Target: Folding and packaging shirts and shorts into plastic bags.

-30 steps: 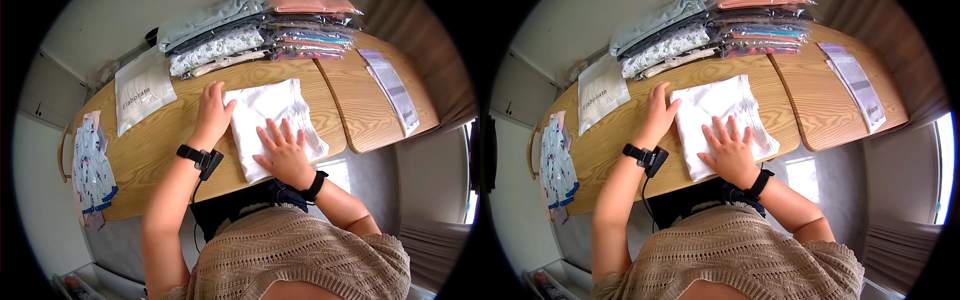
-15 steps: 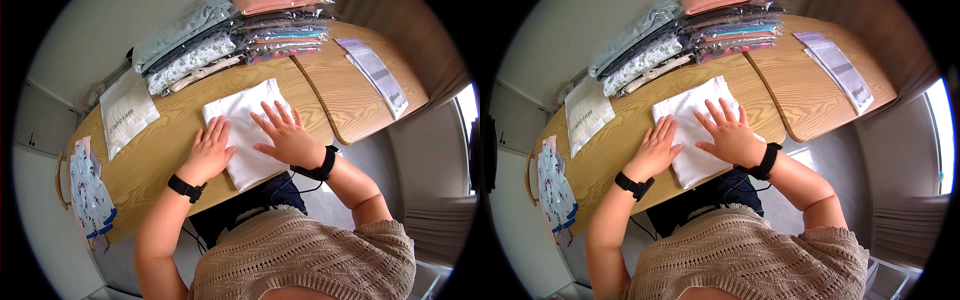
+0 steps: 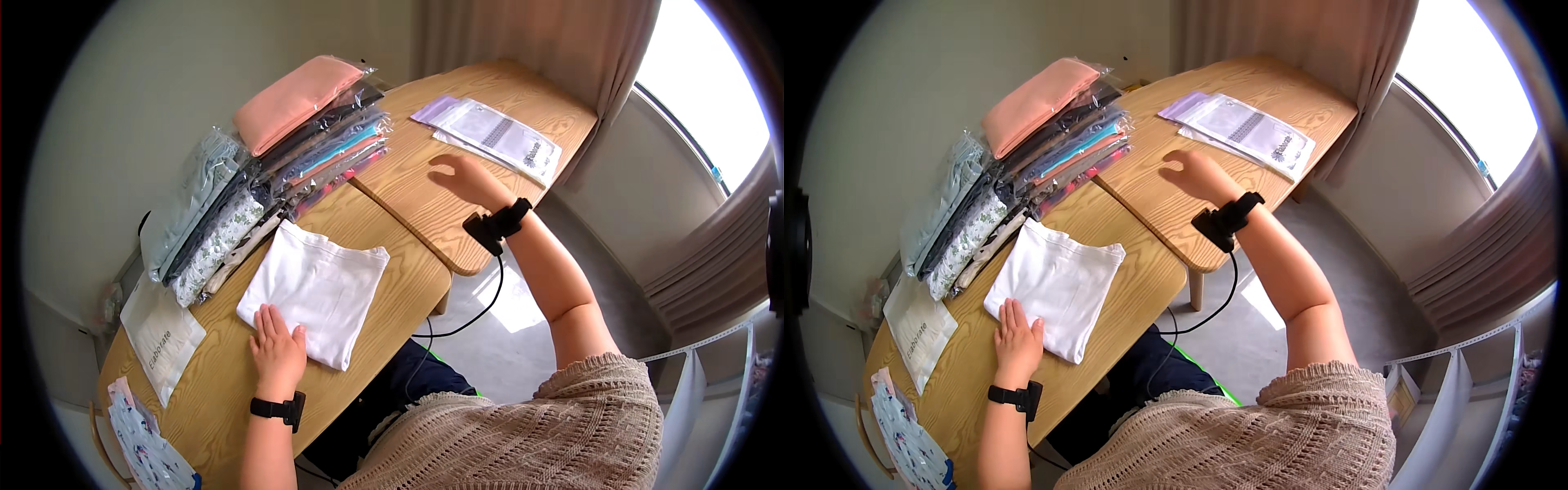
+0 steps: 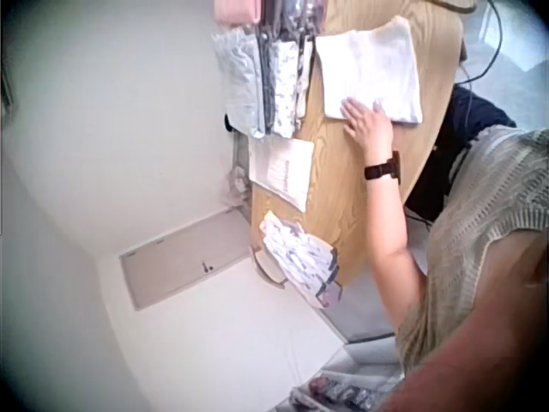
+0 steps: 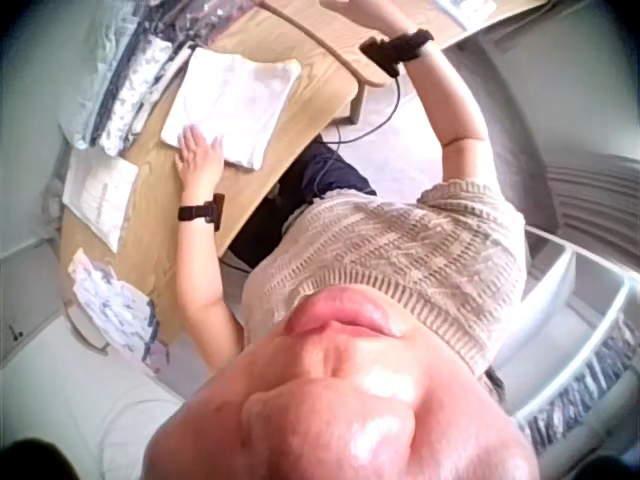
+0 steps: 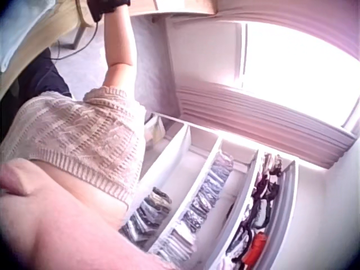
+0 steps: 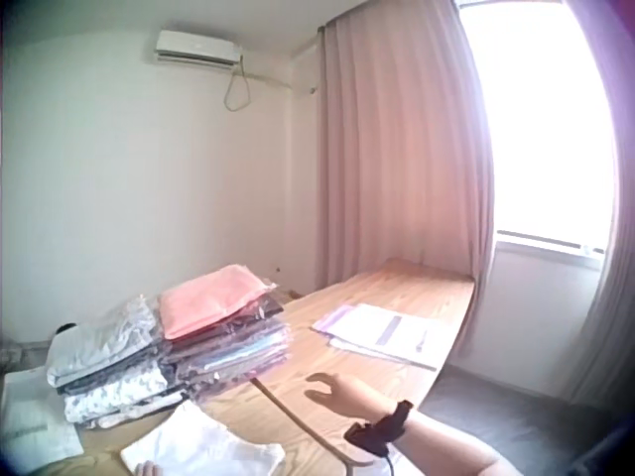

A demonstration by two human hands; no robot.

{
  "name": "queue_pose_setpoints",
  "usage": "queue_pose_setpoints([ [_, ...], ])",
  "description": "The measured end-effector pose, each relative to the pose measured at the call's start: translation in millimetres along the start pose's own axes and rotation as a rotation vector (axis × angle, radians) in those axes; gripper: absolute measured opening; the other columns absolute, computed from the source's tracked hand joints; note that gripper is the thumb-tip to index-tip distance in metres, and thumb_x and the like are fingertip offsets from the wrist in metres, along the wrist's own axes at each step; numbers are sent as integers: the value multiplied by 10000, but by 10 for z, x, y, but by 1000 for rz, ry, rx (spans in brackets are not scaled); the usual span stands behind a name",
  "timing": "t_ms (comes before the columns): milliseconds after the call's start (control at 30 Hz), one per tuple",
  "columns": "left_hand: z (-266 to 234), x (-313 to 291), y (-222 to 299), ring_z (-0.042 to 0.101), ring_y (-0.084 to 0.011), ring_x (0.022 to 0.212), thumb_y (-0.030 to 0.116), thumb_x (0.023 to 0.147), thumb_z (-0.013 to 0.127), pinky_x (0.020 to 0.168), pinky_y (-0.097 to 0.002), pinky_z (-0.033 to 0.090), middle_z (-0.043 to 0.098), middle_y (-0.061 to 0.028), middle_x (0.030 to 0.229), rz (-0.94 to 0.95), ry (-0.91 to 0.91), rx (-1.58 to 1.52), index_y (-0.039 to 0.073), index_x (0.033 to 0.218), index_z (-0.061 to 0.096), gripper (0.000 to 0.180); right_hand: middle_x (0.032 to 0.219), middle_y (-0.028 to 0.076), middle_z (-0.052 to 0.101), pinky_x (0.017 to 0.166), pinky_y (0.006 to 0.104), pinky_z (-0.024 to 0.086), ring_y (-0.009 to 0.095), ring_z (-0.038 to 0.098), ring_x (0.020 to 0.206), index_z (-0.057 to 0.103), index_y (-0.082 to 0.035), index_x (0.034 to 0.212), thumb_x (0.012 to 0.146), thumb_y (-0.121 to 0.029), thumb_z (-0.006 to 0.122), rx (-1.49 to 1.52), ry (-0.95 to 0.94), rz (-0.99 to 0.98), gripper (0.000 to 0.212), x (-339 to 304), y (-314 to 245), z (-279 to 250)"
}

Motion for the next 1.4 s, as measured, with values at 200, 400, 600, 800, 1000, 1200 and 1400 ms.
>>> queue_pose_setpoints([
  [200, 6, 7, -36, 153, -332, 1394, 342, 937, 427, 1088, -477, 243, 194, -204, 1492, 14, 15, -45, -64, 1402, 212, 653, 1040, 187, 644, 879, 430, 461, 331, 605, 999, 625, -52, 1076, 807, -160, 530, -547, 153, 529, 305, 269, 1694, -541],
  [400, 42, 27, -40, 141, -354, 1392, 309, 940, 430, 1106, -441, 223, 181, -224, 1489, 59, 29, -72, -78, 1398, 202, 642, 1181, 130, 610, 890, 488, 451, 276, 591, 1089, 619, -86, 1149, 881, -160, 460, -691, -28, 878, 320, 30, 2633, -609],
  [600, 31, -20, -62, 127, -356, 1394, 296, 942, 426, 1114, -436, 207, 166, -230, 1491, 19, 4, -93, -77, 1404, 183, 642, 1050, 145, 658, 806, 396, 516, 315, 633, 981, 672, -59, 1018, 860, -127, 465, -720, 75, 717, 270, -10, 2471, -579],
  [800, 58, 9, -61, 152, -347, 1392, 310, 928, 452, 1102, -443, 222, 192, -220, 1489, 35, 37, -80, -80, 1397, 202, 659, 963, 152, 668, 749, 431, 517, 327, 647, 884, 666, -97, 950, 859, -221, 452, -643, 463, 769, 264, -70, 2486, -865],
  [1000, 110, 11, -99, 166, -351, 1386, 313, 924, 459, 1101, -438, 230, 213, -223, 1480, 59, 74, -61, -80, 1393, 211, 660, 931, 134, 673, 743, 436, 514, 328, 647, 864, 656, -117, 950, 861, -233, 447, -632, 643, 702, 255, -10, 1973, -1150],
  [1200, 71, 18, -80, 143, -346, 1393, 307, 939, 429, 1105, -436, 232, 186, -213, 1490, 58, 66, -60, -68, 1402, 199, 638, 946, 116, 673, 733, 407, 515, 309, 648, 858, 653, -157, 978, 869, -240, 464, -627, 790, 505, 234, 23, 1255, -1400],
  [1400, 104, -3, -92, 144, -323, 1398, 322, 927, 445, 1103, -435, 224, 197, -191, 1496, 34, 57, -72, -53, 1400, 221, 644, 936, 112, 669, 717, 342, 502, 271, 642, 832, 636, -105, 1042, 855, -160, 535, -316, 1046, -164, 220, -58, -3, -1541],
])
Point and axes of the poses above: each hand's wrist, its own x-axis towards the middle knuckle, its own z-axis out of the palm, y = z × x, the point moved 3 cm from there along x, towards the middle knuckle
